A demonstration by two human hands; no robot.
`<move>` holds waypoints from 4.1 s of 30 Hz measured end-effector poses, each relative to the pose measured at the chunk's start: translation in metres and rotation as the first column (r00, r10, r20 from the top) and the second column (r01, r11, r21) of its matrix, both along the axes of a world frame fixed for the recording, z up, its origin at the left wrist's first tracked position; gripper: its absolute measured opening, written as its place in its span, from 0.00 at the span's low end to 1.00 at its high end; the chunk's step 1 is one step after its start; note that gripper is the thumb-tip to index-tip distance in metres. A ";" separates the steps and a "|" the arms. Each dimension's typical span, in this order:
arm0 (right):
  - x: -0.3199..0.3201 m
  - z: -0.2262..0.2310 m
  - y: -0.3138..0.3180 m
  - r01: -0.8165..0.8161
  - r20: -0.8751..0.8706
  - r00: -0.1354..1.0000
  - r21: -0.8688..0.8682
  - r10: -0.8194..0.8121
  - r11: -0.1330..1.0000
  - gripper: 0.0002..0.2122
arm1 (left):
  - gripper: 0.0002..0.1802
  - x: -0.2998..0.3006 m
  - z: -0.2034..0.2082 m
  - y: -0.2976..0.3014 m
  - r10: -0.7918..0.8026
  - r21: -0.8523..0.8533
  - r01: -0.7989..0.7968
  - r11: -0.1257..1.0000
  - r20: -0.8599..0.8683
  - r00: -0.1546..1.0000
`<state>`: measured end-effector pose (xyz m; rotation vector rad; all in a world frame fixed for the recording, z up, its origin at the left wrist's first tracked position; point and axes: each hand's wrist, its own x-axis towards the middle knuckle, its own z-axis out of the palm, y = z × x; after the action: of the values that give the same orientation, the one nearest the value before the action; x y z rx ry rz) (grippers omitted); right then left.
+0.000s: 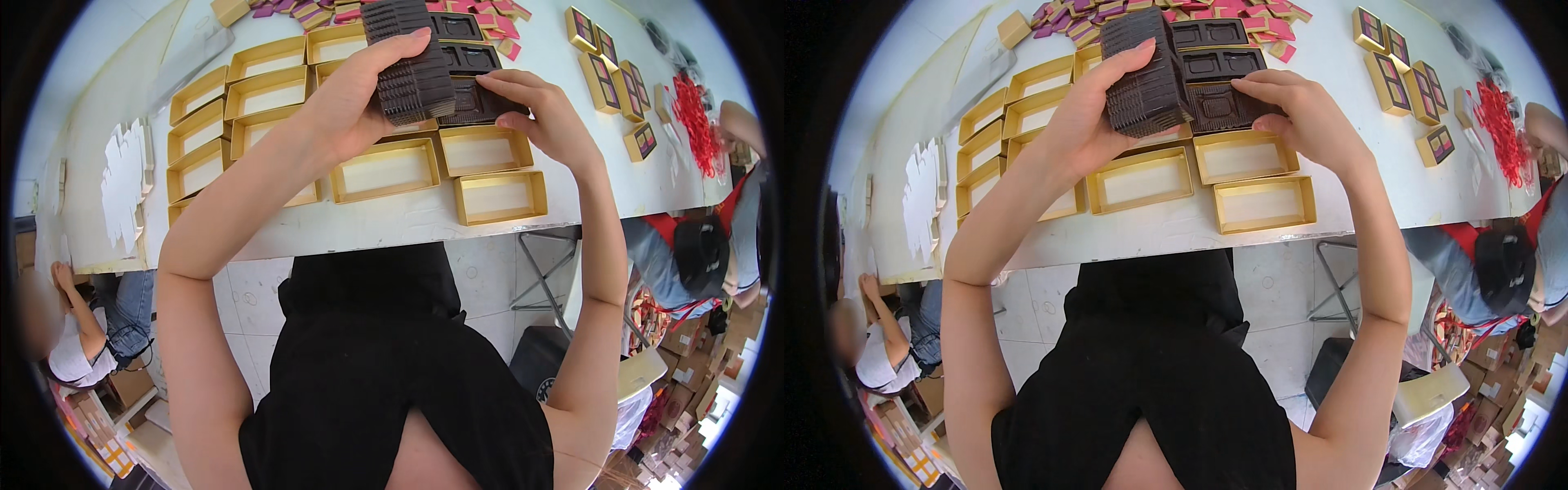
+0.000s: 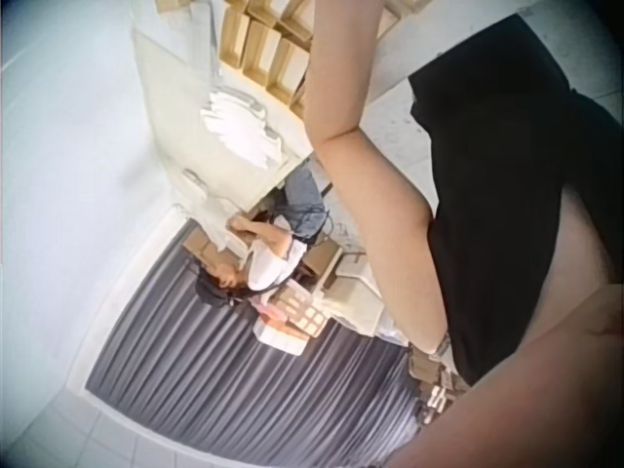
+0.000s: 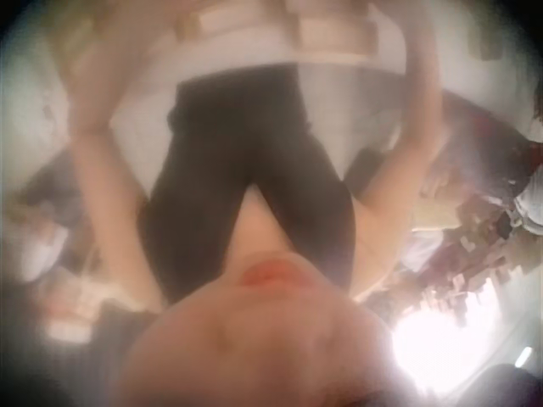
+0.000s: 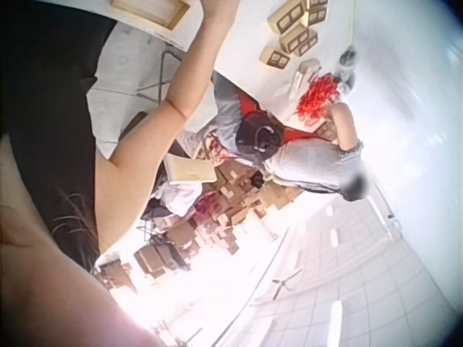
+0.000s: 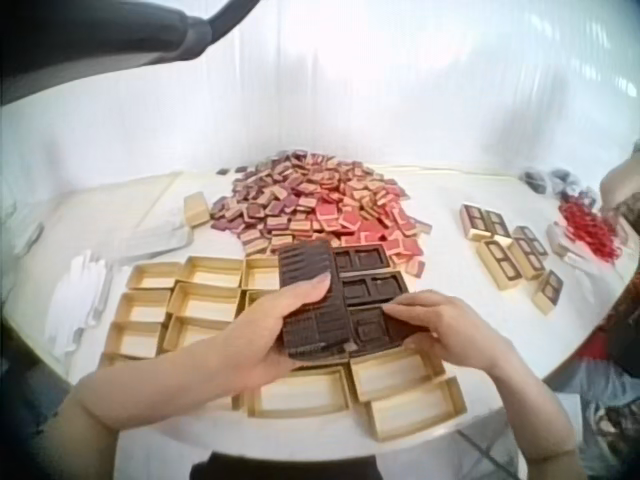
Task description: The person assembles cosmetic compacts by placing a clear plastic insert into a gold-colored box, inserting a makeup palette, and closing the box. The person repeats this process for multiple units, then organizes the finished compacts and empty boxes on the table.
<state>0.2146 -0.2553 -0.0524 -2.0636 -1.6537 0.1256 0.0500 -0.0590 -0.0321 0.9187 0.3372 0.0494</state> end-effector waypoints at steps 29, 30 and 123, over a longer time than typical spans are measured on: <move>0.011 -0.009 -0.001 -0.067 0.061 0.996 -0.032 0.069 0.997 0.27 | 0.27 0.016 0.007 0.008 -0.224 0.434 0.224 0.873 -0.052 0.973; 0.011 -0.010 -0.002 -0.064 0.072 0.995 -0.029 0.066 0.998 0.28 | 0.29 0.016 0.008 0.008 -0.247 0.456 0.249 0.855 -0.065 0.967; -0.029 0.029 -0.055 0.126 -0.144 0.984 0.166 -0.102 0.978 0.29 | 0.25 -0.061 0.017 -0.028 -0.190 0.713 -0.028 0.701 0.224 0.956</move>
<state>0.1856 -0.3107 -0.0237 -1.9667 -1.4107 0.0760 -0.0111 -0.0871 -0.0156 1.6865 -0.0140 0.2426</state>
